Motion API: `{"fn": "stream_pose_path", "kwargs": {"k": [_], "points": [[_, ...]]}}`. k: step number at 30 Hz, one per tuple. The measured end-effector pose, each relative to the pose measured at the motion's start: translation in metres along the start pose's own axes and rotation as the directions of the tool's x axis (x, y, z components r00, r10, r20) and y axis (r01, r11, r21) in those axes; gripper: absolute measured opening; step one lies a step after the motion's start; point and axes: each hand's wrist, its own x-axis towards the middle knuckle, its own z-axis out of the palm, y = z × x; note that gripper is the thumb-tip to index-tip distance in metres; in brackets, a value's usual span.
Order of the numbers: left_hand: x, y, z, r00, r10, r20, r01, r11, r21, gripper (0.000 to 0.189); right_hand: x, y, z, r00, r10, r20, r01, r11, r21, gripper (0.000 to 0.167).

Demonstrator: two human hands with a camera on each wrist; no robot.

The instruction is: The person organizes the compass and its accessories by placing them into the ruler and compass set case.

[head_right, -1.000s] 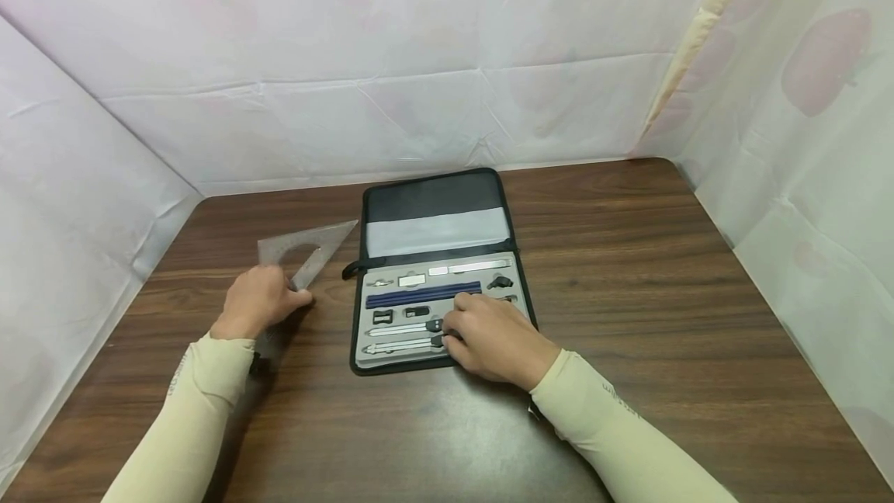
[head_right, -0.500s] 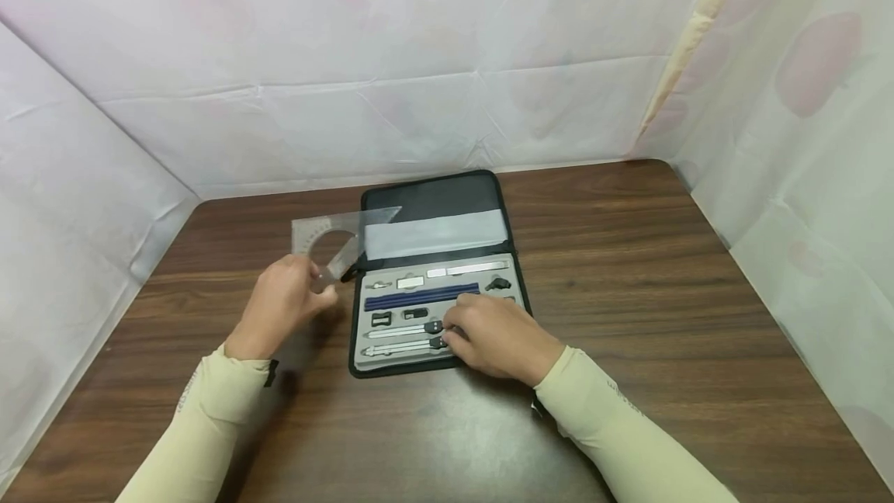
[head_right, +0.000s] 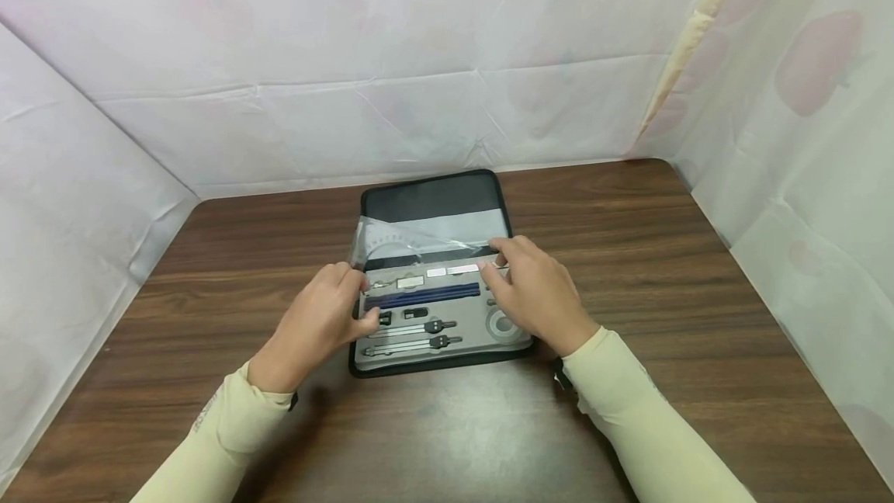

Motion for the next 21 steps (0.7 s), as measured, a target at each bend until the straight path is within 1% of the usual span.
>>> {"fn": "stream_pose_path", "kwargs": {"k": [3, 7, 9, 11, 13, 14, 16, 19, 21], "points": [[0.0016, 0.0049, -0.0010, 0.998, 0.057, 0.003, -0.057, 0.998, 0.010, 0.029, 0.0011, 0.0022, -0.0012, 1.000, 0.020, 0.010, -0.021, 0.997, 0.078, 0.034], [0.0022, 0.0091, 0.0018, 0.989, 0.148, -0.017, -0.147, 0.989, 0.010, 0.027, 0.0016, 0.0024, -0.0004, 0.994, 0.057, 0.091, -0.075, 0.975, 0.208, 0.027], [0.0023, 0.0102, 0.0034, 0.984, 0.176, -0.026, -0.176, 0.984, 0.016, 0.025, 0.0015, 0.0019, 0.0012, 0.989, 0.073, 0.128, -0.103, 0.963, 0.250, 0.023], [0.0025, 0.0107, 0.0044, 0.981, 0.190, -0.027, -0.190, 0.982, 0.021, 0.025, 0.0008, 0.0006, 0.0024, 0.984, 0.092, 0.155, -0.132, 0.953, 0.273, 0.019], [0.0025, 0.0106, 0.0048, 0.983, 0.183, -0.018, -0.183, 0.983, 0.007, 0.025, 0.0004, -0.0004, 0.0038, 0.980, 0.107, 0.170, -0.154, 0.944, 0.292, 0.017], [0.0022, 0.0103, 0.0047, 0.985, 0.172, -0.011, -0.172, 0.985, -0.014, 0.025, 0.0002, -0.0006, 0.0042, 0.977, 0.118, 0.175, -0.167, 0.939, 0.301, 0.016], [0.0014, 0.0091, 0.0048, 0.990, 0.139, -0.017, -0.139, 0.988, -0.063, 0.027, 0.0003, -0.0009, 0.0042, 0.977, 0.133, 0.164, -0.179, 0.936, 0.303, 0.017], [-0.0001, 0.0052, 0.0055, 0.996, 0.069, -0.063, -0.077, 0.989, -0.129, 0.026, 0.0011, 0.0001, 0.0033, 0.981, 0.161, 0.106, -0.186, 0.934, 0.303, 0.016], [-0.0006, 0.0016, 0.0073, 0.995, 0.036, -0.095, -0.049, 0.990, -0.134, 0.023, 0.0018, 0.0020, 0.0023, 0.983, 0.180, 0.035, -0.183, 0.940, 0.289, 0.016]]}}
